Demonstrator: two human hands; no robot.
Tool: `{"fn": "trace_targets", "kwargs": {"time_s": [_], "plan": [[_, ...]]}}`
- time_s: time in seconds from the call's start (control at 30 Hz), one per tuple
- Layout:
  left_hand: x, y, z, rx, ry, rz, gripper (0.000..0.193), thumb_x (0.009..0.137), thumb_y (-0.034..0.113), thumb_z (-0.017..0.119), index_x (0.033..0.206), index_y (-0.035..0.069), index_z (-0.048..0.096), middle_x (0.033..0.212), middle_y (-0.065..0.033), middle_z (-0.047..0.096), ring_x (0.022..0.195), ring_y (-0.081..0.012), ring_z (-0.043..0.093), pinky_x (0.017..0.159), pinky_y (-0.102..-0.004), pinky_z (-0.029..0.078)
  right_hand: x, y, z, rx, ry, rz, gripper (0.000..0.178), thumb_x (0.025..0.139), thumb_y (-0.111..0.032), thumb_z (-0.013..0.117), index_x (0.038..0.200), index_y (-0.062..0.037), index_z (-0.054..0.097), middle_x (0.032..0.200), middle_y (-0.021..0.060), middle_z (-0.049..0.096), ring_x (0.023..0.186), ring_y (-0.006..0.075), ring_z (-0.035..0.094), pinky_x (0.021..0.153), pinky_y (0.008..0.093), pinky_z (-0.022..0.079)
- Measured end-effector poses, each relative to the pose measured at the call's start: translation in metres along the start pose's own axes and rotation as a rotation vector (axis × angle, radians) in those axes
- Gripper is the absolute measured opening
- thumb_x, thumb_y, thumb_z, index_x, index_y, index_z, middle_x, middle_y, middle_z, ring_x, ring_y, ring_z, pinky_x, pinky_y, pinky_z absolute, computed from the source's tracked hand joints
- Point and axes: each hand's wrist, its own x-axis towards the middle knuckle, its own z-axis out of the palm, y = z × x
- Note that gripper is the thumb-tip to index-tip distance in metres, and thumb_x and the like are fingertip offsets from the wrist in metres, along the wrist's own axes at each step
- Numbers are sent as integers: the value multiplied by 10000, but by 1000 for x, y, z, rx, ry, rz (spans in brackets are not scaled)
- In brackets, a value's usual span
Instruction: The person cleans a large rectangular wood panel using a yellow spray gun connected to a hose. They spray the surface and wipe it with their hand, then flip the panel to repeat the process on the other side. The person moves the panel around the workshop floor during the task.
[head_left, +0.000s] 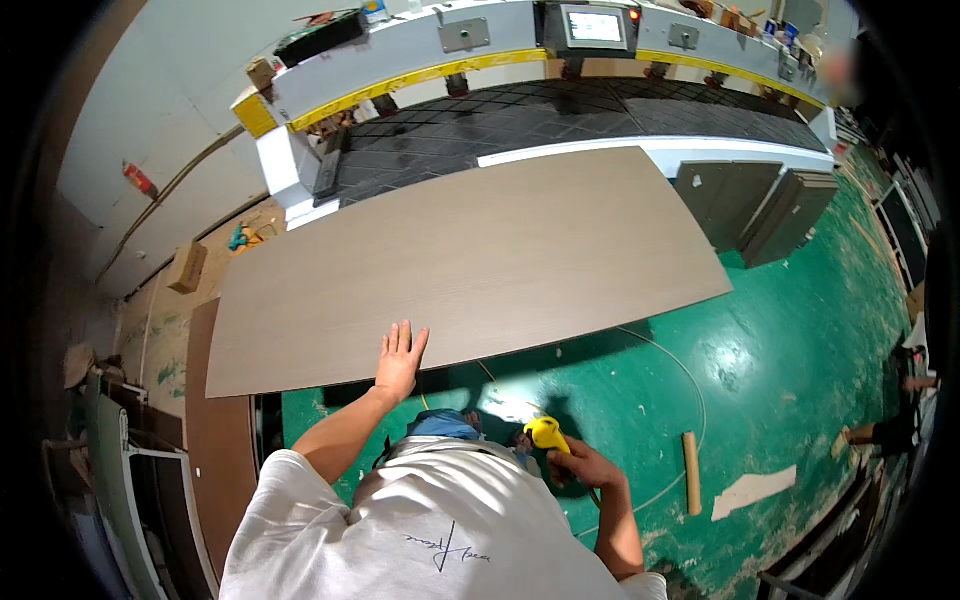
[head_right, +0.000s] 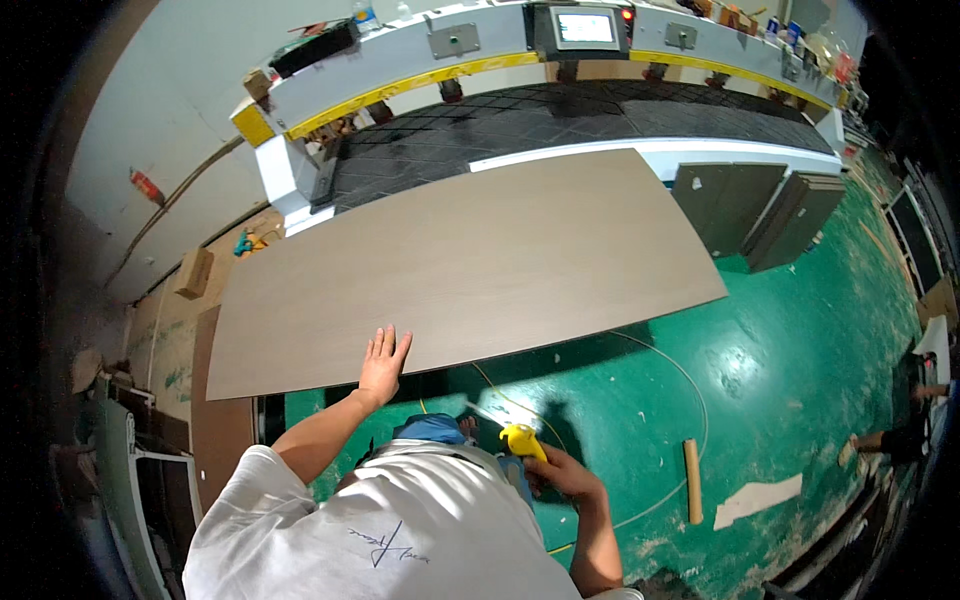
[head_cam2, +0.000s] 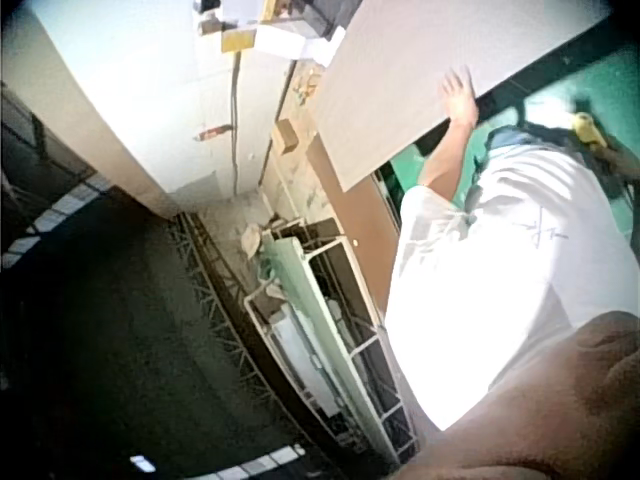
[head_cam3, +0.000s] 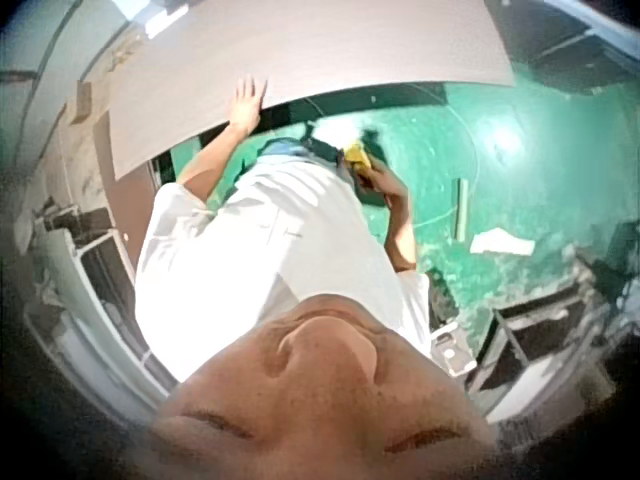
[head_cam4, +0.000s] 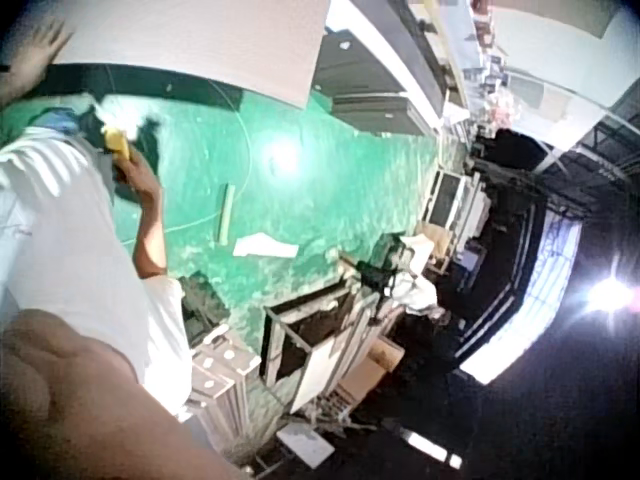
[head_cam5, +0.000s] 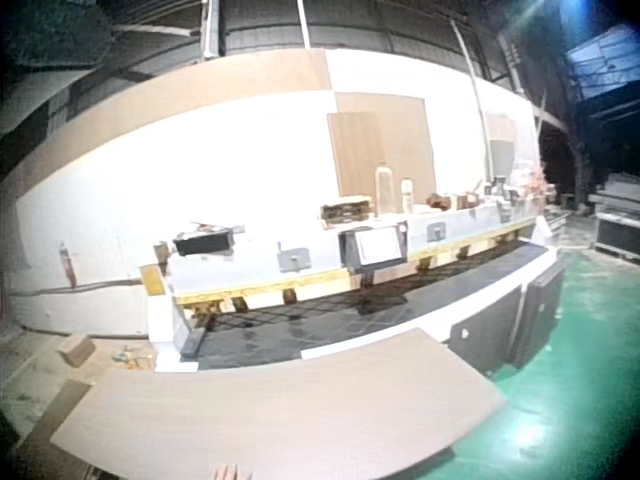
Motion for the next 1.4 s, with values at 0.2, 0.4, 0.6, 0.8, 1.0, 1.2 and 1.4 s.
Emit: {"fn": "trace_targets", "kwargs": {"time_s": [0.2, 0.4, 0.6, 0.8, 1.0, 1.2, 1.4], "plan": [[3, -25, -246, -33, -240, 114, 854, 757, 16, 654, 1544, 178, 366, 1480, -274, 463, 1177, -408, 625, 971, -459, 539, -17, -52, -18, 52, 125, -39, 229, 995, -154, 605, 1197, -66, 544, 812, 8, 592, 684, 121, 571, 605, 270, 473], [96, -116, -471, -86, -245, 104, 375, 749, 158, 778, 1110, 72, 726, 762, -109, 687, 691, -239, 665, 676, -399, 541, 16, -219, -18, -1069, 527, -350, 289, 833, -34, 610, 1119, 4, 619, 950, 192, 671, 783, 322, 659, 711, 403, 527], [162, -228, -446, -225, 395, -47, 529, 863, 411, 765, 1140, -27, 656, 918, -164, 677, 860, -270, 638, 812, -382, 508, 107, -427, 47, -1189, 909, -1249, 307, 852, 70, 491, 1117, 42, 641, 955, 111, 684, 908, 197, 674, 832, 317, 517], [202, -318, -396, -158, 749, -68, 471, 917, 371, 696, 1210, 11, 615, 1162, -187, 625, 1107, -359, 556, 999, -430, 411, 186, -620, 64, -1705, 950, -1450, 445, 846, 45, 523, 1273, -15, 629, 1406, 160, 555, 1393, 357, 441, 1194, 427, 279], [150, -409, -363, 149, 1251, -183, 520, 1015, 367, 584, 1378, -4, 542, 1392, -198, 541, 1297, -329, 543, 1081, -471, 452, 227, -655, 35, -1548, 645, -1428, 213, 720, -36, 585, 906, -57, 686, 821, 115, 701, 806, 307, 696, 716, 418, 538], [211, -378, -281, -112, 1445, -221, 564, 1024, 414, 523, 1416, 11, 486, 1432, -187, 502, 1307, -332, 529, 1083, -474, 448, 217, -634, 34, -1704, 1007, -1286, 186, 835, -204, 682, 816, -81, 544, 790, 75, 541, 825, 269, 560, 801, 381, 375], [188, -313, -210, -325, 1136, -354, 608, 1033, 461, 462, 1455, 25, 430, 1471, -176, 463, 1317, -335, 515, 1086, -477, 443, 205, -624, 33, -1633, 985, -1391, 158, 712, -144, 659, 806, -64, 561, 779, 86, 558, 845, 287, 560, 854, 408, 373]]}}
